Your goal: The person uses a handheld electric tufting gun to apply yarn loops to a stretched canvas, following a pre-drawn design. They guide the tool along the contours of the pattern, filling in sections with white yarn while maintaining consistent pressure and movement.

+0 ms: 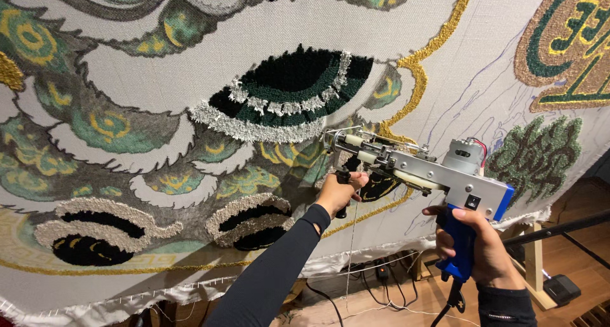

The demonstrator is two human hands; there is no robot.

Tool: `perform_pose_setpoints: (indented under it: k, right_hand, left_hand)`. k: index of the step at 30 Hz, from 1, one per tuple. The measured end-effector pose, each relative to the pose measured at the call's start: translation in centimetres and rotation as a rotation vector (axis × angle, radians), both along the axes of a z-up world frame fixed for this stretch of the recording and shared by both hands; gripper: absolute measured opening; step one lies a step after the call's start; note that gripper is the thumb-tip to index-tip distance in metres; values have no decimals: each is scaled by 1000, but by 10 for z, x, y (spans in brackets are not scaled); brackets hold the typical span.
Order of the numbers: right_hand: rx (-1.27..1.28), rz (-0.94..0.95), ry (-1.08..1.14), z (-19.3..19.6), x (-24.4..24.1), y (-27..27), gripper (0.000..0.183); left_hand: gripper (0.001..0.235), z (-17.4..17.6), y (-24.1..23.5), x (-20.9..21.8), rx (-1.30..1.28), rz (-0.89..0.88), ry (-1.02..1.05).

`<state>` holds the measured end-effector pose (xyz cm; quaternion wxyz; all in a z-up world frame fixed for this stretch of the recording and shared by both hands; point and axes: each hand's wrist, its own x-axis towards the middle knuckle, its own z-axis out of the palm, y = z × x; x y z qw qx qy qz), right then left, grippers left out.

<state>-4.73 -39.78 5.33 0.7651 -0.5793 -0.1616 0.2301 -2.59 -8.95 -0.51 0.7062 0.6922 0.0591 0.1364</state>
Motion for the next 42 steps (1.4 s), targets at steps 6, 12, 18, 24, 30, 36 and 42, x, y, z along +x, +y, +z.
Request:
perform_pose_setpoints:
  k: [6, 12, 18, 24, 30, 36, 42]
  right_hand:
    - [-53, -86, 62, 2, -4, 20, 45]
    - [-3, -85, -188, -9, -12, 49, 27]
    - [-54, -228, -203, -6, -33, 72, 21]
    - [-47, -208, -241, 1, -31, 77, 27]
    - [-2, -189, -213, 10, -33, 80, 26]
    - [30, -168, -224, 14, -35, 83, 27]
    - [73, -143, -238, 22, -36, 81, 26]
  left_hand:
    - [41, 0, 14, 10, -71, -6, -10]
    - [43, -9, 42, 28, -42, 14, -66]
    - [47, -8, 55, 28, -31, 13, -40]
    - [44, -3, 58, 28, 7, 41, -45]
    - [38, 12, 62, 26, 23, 57, -68]
    - [37, 26, 62, 24, 58, 67, -67]
    - [48, 29, 66, 31, 84, 39, -89]
